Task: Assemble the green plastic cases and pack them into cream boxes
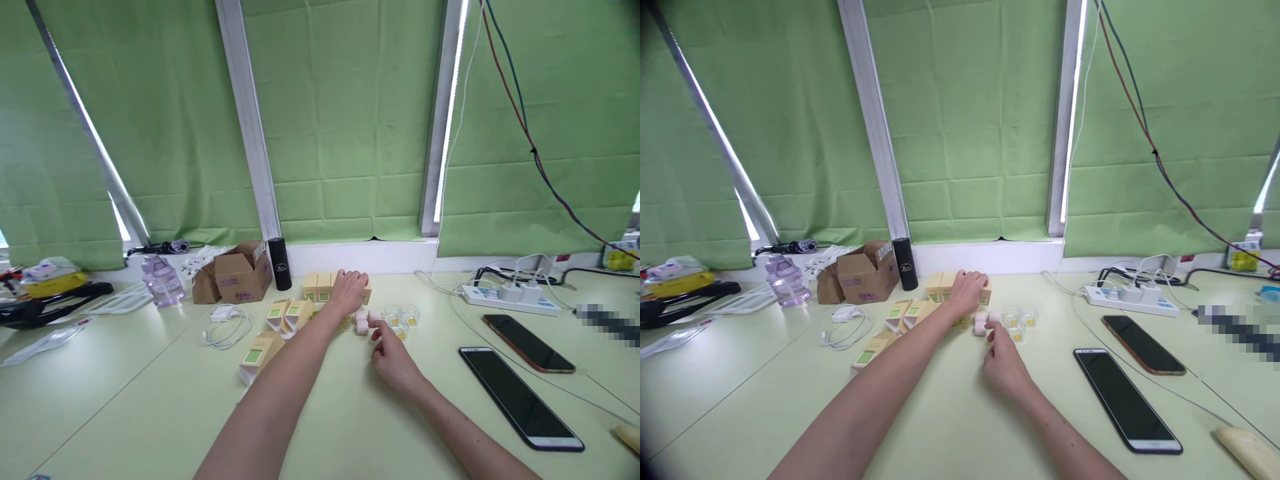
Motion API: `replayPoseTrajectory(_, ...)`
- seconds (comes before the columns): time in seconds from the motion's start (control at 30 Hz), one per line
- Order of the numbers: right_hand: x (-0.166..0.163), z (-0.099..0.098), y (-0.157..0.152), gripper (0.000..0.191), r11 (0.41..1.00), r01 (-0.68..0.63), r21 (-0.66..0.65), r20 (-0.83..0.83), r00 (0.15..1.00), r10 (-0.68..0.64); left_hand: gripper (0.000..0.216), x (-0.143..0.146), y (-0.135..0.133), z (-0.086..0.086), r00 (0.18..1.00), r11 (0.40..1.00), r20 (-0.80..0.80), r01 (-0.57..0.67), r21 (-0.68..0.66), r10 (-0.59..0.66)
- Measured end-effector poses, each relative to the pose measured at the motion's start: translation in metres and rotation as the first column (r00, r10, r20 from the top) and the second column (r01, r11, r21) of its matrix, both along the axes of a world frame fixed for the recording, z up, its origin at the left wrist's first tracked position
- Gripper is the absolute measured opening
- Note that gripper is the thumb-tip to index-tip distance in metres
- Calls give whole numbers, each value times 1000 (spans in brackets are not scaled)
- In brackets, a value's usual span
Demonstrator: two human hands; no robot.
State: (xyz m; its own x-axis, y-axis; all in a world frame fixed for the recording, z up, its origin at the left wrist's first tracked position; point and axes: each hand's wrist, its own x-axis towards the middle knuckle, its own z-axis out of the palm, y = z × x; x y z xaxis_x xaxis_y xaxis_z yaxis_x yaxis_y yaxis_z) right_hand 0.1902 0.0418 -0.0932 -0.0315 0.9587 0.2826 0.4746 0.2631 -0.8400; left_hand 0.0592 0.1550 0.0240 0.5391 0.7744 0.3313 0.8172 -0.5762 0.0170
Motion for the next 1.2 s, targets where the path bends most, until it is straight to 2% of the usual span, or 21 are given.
replayPoseTrajectory(0.2,-1,3,-2,57,1000,-2,10,9,1000,2,40,3,6,-24,992,994,-54,-111,-13,110)
replayPoseTrajectory(0.3,-1,5,-3,59,1000,-12,4,19,1000,12,45,5,0,-27,987,988,-53,-150,17,151)
replayPoseTrajectory(0.4,-1,6,-4,60,1000,-21,4,29,999,21,43,13,-9,-28,989,990,-53,-136,19,137)
replayPoseTrajectory(0.53,-1,7,-4,55,999,-32,23,12,999,32,55,23,-17,-32,986,987,-58,-156,-48,154)
replayPoseTrajectory(0.63,-1,6,-3,52,998,-39,43,6,999,39,54,24,-18,-34,984,980,-54,-172,-100,167)
replayPoseTrajectory(0.93,-1,5,-4,57,998,-48,38,23,999,47,48,26,0,-36,972,953,39,-219,-208,232)
replayPoseTrajectory(1.2,-2,9,-7,57,999,-49,23,29,998,48,61,36,23,-42,945,911,110,-260,-320,308)
